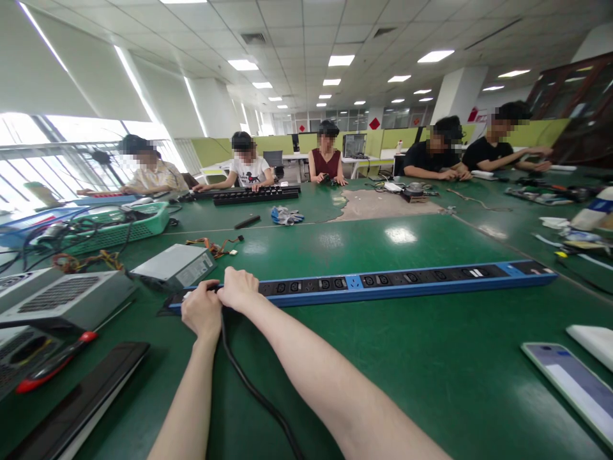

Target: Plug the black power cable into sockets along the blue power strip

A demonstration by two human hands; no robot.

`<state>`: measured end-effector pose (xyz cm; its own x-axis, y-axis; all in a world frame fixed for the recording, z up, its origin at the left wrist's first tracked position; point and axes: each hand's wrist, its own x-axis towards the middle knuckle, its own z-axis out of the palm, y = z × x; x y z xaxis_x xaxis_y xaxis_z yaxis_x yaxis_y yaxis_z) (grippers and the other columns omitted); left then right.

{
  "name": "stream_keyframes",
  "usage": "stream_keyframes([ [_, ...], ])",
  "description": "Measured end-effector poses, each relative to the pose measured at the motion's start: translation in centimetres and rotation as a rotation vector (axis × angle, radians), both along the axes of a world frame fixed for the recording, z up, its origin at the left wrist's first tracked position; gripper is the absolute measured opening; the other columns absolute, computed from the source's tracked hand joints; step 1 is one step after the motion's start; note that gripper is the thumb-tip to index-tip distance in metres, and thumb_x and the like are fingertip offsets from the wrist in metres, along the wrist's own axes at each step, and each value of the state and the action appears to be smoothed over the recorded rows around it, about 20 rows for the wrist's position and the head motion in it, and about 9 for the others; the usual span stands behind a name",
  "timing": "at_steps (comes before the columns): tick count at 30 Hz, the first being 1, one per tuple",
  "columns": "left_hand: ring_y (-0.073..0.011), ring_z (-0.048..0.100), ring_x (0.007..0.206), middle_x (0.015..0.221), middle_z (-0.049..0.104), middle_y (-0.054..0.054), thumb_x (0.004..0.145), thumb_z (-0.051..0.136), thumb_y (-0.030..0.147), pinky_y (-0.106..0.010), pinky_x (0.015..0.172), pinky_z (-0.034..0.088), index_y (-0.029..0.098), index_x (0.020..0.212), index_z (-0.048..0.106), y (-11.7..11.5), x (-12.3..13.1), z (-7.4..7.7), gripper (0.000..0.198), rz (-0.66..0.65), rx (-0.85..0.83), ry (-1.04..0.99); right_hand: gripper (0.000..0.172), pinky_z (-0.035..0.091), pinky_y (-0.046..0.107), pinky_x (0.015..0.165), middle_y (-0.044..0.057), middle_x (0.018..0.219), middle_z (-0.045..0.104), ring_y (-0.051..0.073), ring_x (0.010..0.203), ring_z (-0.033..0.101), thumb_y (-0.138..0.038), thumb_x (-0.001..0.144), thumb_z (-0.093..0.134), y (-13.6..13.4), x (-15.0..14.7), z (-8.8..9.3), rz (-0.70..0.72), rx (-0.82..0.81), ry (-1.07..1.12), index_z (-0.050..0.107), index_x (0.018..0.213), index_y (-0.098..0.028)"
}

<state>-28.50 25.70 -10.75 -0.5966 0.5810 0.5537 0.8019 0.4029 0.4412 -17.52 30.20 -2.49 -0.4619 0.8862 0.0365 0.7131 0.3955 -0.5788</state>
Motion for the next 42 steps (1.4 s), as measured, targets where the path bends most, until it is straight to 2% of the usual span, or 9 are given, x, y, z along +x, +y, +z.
stream_keyframes([
  [8,-0.0248,0.059,0.089,0.095,0.070,-0.009,0.096,0.049,0.020,-0.036,0.082,0.040,0.027,0.115,0.075,0.4,-0.7,-0.6,0.034,0.004,0.017,0.028,0.041,0.059,0.040,0.093,0.013,0.118,0.075,0.027,0.114,0.073,-0.037,0.083,0.070,-0.1,-0.8,0.0,-0.044,0.006,-0.020,0.067,0.120,-0.021],
  [14,-0.0258,0.059,0.090,0.094,0.070,-0.009,0.096,0.050,0.024,-0.036,0.081,0.040,0.028,0.115,0.075,0.4,-0.6,-0.6,0.031,0.026,0.001,0.023,0.037,0.055,0.045,0.098,0.012,0.114,0.077,0.028,0.113,0.072,-0.043,0.081,0.073,-0.1,-0.3,0.7,0.025,0.078,-0.090,0.072,0.110,-0.021],
  [18,-0.0273,0.059,0.094,0.098,0.071,-0.011,0.097,0.048,0.024,-0.037,0.084,0.041,0.025,0.117,0.074,0.1,-0.1,0.1,0.033,0.020,-0.026,0.033,0.032,0.059,0.036,0.088,0.013,0.114,0.076,0.028,0.110,0.073,-0.043,0.082,0.070,0.5,0.6,1.9,-0.010,0.035,-0.049,0.075,0.104,-0.020],
  [22,-0.0280,0.060,0.097,0.100,0.071,-0.012,0.098,0.045,0.023,-0.038,0.086,0.041,0.023,0.116,0.074,-0.2,0.5,0.6,0.035,0.022,-0.020,0.026,0.032,0.058,0.034,0.085,0.006,0.111,0.077,0.025,0.107,0.073,-0.054,0.087,0.064,1.5,2.7,4.8,0.006,0.082,0.109,0.073,0.103,-0.028],
  [25,-0.0279,0.060,0.097,0.100,0.071,-0.013,0.097,0.044,0.022,-0.038,0.087,0.041,0.022,0.115,0.074,-0.2,0.6,0.7,0.035,-0.008,0.002,0.023,0.029,0.058,0.036,0.085,0.004,0.112,0.077,0.026,0.106,0.073,-0.051,0.086,0.065,2.4,5.0,6.8,0.033,0.110,0.096,0.072,0.105,-0.030],
  [29,-0.0280,0.059,0.096,0.100,0.070,-0.012,0.097,0.044,0.022,-0.039,0.088,0.040,0.023,0.114,0.075,-0.2,0.5,0.4,0.035,-0.013,0.023,0.008,0.033,0.056,0.034,0.088,0.009,0.113,0.077,0.026,0.106,0.073,-0.044,0.083,0.071,3.7,8.1,7.0,0.063,0.071,-0.031,0.074,0.107,-0.023],
  [33,-0.0284,0.058,0.096,0.100,0.070,-0.012,0.097,0.044,0.022,-0.040,0.088,0.040,0.024,0.115,0.075,-0.1,0.3,0.3,0.035,-0.016,0.016,0.008,0.028,0.054,0.024,0.082,0.009,0.092,0.078,0.018,0.089,0.074,-0.039,0.087,0.069,5.3,10.8,7.6,0.175,0.003,-0.087,0.079,0.092,-0.014],
  [37,-0.0285,0.058,0.095,0.099,0.070,-0.011,0.096,0.045,0.021,-0.040,0.089,0.040,0.024,0.114,0.075,0.0,0.2,0.2,0.035,-0.010,0.023,0.016,0.031,0.053,0.023,0.084,0.009,0.090,0.076,0.014,0.084,0.073,-0.036,0.090,0.066,7.7,13.5,12.4,0.144,0.114,-0.047,0.079,0.096,-0.008],
  [42,-0.0284,0.058,0.096,0.100,0.070,-0.011,0.096,0.046,0.019,-0.040,0.091,0.040,0.023,0.114,0.075,0.0,0.3,0.1,0.034,-0.022,0.041,0.017,0.046,0.049,0.044,0.103,0.019,0.125,0.066,0.023,0.121,0.067,-0.031,0.107,0.038,10.3,16.4,20.5,-0.179,0.642,-0.027,0.061,0.128,0.003],
])
